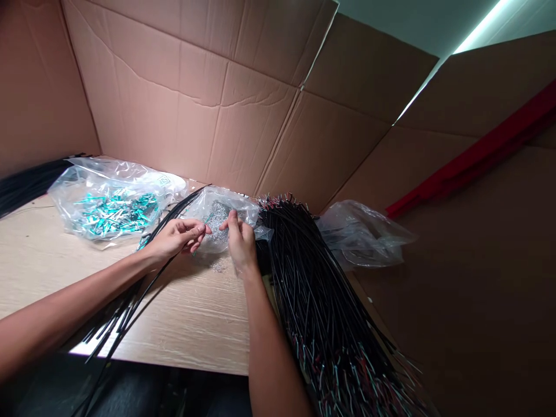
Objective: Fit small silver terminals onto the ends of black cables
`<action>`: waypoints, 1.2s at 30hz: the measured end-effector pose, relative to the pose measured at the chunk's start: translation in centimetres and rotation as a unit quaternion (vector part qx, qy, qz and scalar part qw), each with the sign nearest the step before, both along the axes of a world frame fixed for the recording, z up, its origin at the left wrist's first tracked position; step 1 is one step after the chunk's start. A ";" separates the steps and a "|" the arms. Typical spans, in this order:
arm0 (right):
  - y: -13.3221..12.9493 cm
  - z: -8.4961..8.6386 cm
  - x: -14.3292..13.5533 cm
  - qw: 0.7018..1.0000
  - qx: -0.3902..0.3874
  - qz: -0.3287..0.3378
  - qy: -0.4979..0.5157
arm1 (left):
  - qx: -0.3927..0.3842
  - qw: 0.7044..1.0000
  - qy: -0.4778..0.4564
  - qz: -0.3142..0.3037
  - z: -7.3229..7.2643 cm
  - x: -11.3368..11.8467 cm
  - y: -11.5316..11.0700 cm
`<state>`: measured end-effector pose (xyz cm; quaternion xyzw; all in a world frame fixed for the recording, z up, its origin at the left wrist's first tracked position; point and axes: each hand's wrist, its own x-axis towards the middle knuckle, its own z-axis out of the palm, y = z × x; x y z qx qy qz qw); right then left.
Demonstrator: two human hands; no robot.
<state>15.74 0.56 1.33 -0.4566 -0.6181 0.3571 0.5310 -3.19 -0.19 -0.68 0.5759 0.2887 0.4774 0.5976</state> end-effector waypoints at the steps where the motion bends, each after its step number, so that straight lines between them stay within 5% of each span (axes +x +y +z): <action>1: 0.0 0.0 0.0 1.000 0.005 0.008 -0.020 | 0.001 1.000 0.000 0.007 0.1 -0.1 0.0; 6: -0.1 -0.3 -0.5 0.991 0.037 0.032 -0.124 | -0.031 0.999 -0.009 0.041 0.4 -0.1 -0.1; 13: -0.3 -0.3 -0.9 0.992 0.012 0.048 -0.114 | -0.046 0.999 -0.011 0.024 0.8 0.0 -0.2; 19: -0.3 -0.4 -0.8 0.989 0.026 0.055 -0.138 | 0.027 0.999 0.011 0.021 0.4 0.0 0.1; 29: -0.1 -0.3 -0.2 0.986 0.033 0.065 -0.148 | 0.143 0.969 0.153 0.128 0.2 0.2 -0.5; 33: -0.1 -0.3 -0.1 0.991 -0.027 0.114 -0.071 | 0.032 0.999 0.019 0.011 0.5 0.0 -0.2; 36: -0.3 0.0 0.2 0.981 -0.072 0.179 0.003 | -0.085 0.985 -0.095 -0.116 1.1 -0.5 -0.4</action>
